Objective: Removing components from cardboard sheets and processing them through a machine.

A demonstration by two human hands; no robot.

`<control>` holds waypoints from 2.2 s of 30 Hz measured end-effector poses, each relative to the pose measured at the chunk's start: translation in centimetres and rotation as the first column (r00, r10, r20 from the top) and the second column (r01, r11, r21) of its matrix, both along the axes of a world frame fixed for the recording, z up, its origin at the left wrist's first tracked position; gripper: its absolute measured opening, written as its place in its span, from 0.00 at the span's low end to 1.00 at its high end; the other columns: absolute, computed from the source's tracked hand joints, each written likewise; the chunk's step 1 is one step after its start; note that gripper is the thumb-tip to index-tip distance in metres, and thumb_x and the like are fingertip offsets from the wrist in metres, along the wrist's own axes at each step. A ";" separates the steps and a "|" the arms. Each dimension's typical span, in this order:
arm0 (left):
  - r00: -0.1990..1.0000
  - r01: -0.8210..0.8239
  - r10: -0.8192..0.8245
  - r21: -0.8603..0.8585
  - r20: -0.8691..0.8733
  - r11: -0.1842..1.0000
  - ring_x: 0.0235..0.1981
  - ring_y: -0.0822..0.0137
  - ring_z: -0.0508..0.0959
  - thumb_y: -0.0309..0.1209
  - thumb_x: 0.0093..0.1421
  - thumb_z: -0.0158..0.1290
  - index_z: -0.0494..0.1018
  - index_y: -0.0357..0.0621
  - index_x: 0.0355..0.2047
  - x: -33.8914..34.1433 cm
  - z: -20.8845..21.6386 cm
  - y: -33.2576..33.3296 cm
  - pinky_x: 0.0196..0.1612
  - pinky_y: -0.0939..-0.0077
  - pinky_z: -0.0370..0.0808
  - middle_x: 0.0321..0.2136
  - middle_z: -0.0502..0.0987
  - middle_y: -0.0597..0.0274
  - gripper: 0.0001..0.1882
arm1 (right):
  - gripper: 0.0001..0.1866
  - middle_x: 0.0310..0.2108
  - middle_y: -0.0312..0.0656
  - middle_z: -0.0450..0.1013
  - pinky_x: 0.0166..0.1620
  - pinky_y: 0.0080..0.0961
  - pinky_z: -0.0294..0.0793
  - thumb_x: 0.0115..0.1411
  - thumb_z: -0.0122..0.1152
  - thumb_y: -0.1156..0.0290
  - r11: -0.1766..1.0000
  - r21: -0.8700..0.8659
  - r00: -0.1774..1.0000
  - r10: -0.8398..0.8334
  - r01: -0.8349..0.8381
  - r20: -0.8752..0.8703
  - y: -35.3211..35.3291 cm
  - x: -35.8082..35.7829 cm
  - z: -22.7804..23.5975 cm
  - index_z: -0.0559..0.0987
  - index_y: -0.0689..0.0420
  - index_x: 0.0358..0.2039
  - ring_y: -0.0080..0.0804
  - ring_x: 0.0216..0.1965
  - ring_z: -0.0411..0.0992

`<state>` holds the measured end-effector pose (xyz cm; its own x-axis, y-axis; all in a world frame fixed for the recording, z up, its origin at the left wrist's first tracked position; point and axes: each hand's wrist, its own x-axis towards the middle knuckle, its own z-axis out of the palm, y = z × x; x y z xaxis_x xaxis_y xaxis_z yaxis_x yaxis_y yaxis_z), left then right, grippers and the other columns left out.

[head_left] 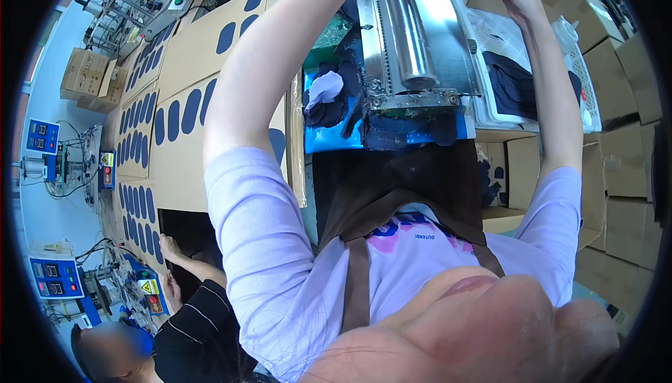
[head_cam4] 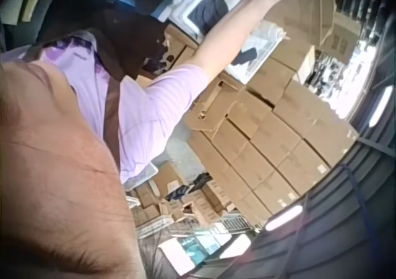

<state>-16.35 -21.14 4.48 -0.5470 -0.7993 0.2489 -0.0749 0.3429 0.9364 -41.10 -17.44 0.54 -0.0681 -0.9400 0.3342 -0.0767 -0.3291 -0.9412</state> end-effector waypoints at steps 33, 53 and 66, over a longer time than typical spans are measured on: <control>0.909 -0.310 0.360 -0.240 0.209 0.920 0.18 0.71 0.74 0.40 0.54 0.60 0.80 0.30 0.23 7.7 -7.5 -6.4 0.25 0.71 0.71 0.15 0.76 0.58 0.19 | 0.08 0.19 0.35 0.72 0.25 0.21 0.68 0.60 0.61 0.71 0.964 -0.266 0.709 -0.200 0.018 -0.676 -4.3 8.3 -2.3 0.79 0.62 0.36 0.21 0.19 0.69; 0.833 -0.309 0.424 -0.336 0.356 0.889 0.24 0.77 0.74 0.35 0.58 0.61 0.82 0.38 0.31 19.7 0.2 2.0 0.27 0.80 0.70 0.24 0.79 0.66 0.11 | 0.14 0.31 0.28 0.72 0.37 0.13 0.66 0.66 0.60 0.66 0.970 -0.227 0.825 -0.195 0.084 -0.530 6.0 -2.0 -3.5 0.80 0.59 0.48 0.14 0.32 0.65; 0.405 -0.455 0.785 -0.642 0.468 0.617 0.25 0.63 0.77 0.26 0.55 0.58 0.80 0.40 0.32 35.7 -8.0 20.7 0.31 0.72 0.73 0.23 0.76 0.55 0.05 | 0.18 0.29 0.23 0.69 0.28 0.06 0.52 0.66 0.60 0.63 0.996 0.004 0.908 -0.077 0.086 -0.413 5.9 -8.1 -9.3 0.78 0.54 0.54 0.06 0.27 0.60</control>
